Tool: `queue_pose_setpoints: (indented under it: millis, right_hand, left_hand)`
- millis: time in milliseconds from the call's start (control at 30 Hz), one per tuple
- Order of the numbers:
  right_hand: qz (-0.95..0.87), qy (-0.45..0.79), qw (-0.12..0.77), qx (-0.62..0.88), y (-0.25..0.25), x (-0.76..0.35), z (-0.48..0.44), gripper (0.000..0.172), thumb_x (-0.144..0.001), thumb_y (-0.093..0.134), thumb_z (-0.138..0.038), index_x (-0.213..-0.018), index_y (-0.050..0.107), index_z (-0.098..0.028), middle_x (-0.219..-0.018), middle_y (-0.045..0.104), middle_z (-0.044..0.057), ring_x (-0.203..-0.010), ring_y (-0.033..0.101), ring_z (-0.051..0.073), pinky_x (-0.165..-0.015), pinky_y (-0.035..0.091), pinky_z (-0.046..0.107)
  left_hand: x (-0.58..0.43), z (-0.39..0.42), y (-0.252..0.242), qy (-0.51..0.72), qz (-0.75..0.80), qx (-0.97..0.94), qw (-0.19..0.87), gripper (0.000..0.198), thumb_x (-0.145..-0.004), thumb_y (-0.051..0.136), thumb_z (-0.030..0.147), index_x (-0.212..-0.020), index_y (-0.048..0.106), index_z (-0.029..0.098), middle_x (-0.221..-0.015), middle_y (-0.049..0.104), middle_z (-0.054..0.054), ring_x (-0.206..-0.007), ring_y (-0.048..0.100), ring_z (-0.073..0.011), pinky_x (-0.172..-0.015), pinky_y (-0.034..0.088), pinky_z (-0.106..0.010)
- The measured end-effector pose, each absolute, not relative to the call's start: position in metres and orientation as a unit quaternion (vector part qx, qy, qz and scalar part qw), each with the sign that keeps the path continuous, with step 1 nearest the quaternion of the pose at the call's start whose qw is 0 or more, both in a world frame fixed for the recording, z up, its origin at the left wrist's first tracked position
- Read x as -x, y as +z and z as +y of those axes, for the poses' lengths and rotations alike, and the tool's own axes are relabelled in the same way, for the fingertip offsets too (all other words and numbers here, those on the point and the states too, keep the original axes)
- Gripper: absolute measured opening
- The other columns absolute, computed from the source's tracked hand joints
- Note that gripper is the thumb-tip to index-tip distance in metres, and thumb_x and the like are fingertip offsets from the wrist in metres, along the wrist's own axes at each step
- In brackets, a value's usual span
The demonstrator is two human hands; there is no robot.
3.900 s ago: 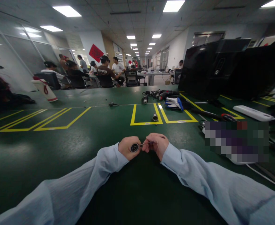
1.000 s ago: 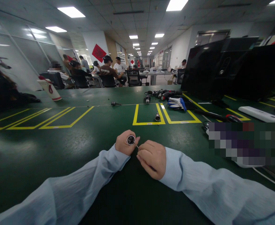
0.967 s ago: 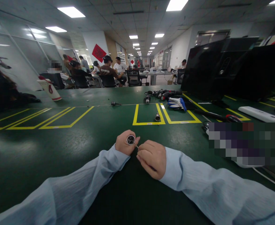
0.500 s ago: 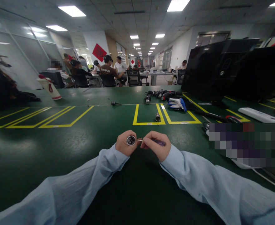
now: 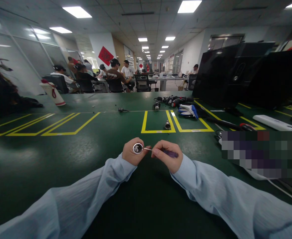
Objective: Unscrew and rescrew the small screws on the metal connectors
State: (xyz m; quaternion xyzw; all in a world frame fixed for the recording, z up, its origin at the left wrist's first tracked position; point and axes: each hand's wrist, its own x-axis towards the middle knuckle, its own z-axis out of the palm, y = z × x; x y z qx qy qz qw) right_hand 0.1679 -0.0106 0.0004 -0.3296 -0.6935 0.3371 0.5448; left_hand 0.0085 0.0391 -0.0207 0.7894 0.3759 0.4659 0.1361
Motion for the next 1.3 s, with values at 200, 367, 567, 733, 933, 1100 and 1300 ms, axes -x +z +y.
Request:
queue_pose_setpoints:
  millis: [200,367,567,733,933,1100,1300]
  right_hand:
    - [-0.747,0.295,0.514,0.301,0.001,-0.168,-0.011,0.016,-0.076,0.048,-0.022,-0.064,0.055,-0.014,-0.061,0.054,0.004,-0.058,0.051,0.014,-0.056,0.041,0.029]
    - [-0.772,0.266,0.504,0.283,-0.002,-0.171,-0.011,0.016,-0.077,0.048,-0.022,-0.064,0.054,-0.015,-0.064,0.053,0.003,-0.059,0.05,0.013,-0.058,0.041,0.029]
    - [-0.783,0.249,0.502,0.268,-0.001,-0.176,-0.013,0.014,-0.078,0.047,-0.02,-0.067,0.054,-0.016,-0.066,0.055,0.004,-0.06,0.05,0.013,-0.059,0.042,0.029]
    - [-0.763,0.224,0.529,0.296,-0.001,-0.179,-0.022,0.012,-0.079,0.045,-0.017,-0.071,0.055,-0.016,-0.07,0.056,0.004,-0.065,0.051,0.014,-0.062,0.043,0.03]
    - [-0.722,0.187,0.554,0.37,-0.016,-0.179,-0.017,0.011,-0.079,0.045,-0.019,-0.073,0.053,-0.016,-0.069,0.053,0.003,-0.065,0.05,0.015,-0.062,0.042,0.03]
    - [-0.708,0.184,0.559,0.391,-0.024,-0.173,-0.009,0.011,-0.08,0.045,-0.019,-0.071,0.052,-0.017,-0.067,0.051,0.002,-0.063,0.048,0.014,-0.06,0.04,0.027]
    - [-0.693,0.179,0.573,0.4,-0.024,-0.173,-0.005,0.013,-0.08,0.044,-0.02,-0.071,0.052,-0.017,-0.067,0.052,0.002,-0.063,0.048,0.014,-0.06,0.04,0.028]
  left_hand:
    - [-0.009,0.039,-0.021,0.47,0.384,-0.782,0.143,0.023,-0.066,0.059,0.03,-0.055,0.046,0.016,-0.052,0.044,0.002,-0.047,0.04,-0.0087,-0.045,0.034,-0.021]
    - [-0.007,0.039,-0.021,0.471,0.386,-0.781,0.136,0.021,-0.067,0.059,0.029,-0.057,0.047,0.016,-0.053,0.045,0.002,-0.049,0.042,-0.0088,-0.046,0.035,-0.021]
    - [-0.004,0.039,-0.02,0.461,0.388,-0.786,0.138,0.018,-0.067,0.059,0.028,-0.06,0.047,0.016,-0.055,0.046,0.002,-0.05,0.043,-0.0094,-0.047,0.036,-0.022]
    - [-0.001,0.041,-0.02,0.455,0.397,-0.787,0.128,0.016,-0.067,0.058,0.027,-0.064,0.047,0.016,-0.06,0.047,0.001,-0.054,0.045,-0.0105,-0.051,0.039,-0.023]
    - [-0.008,0.072,-0.028,0.431,0.378,-0.814,0.091,0.016,-0.072,0.053,0.03,-0.076,0.047,0.015,-0.07,0.049,-0.001,-0.063,0.048,-0.0136,-0.058,0.041,-0.025]
    - [-0.022,0.127,-0.038,0.434,0.385,-0.815,0.004,0.022,-0.072,0.055,0.033,-0.083,0.05,0.015,-0.082,0.055,-0.006,-0.077,0.052,-0.0179,-0.07,0.041,-0.03]
    - [-0.054,0.182,-0.038,0.408,0.361,-0.839,-0.007,0.026,-0.067,0.063,0.03,-0.09,0.055,0.018,-0.098,0.062,-0.008,-0.093,0.051,-0.0231,-0.085,0.035,-0.037]
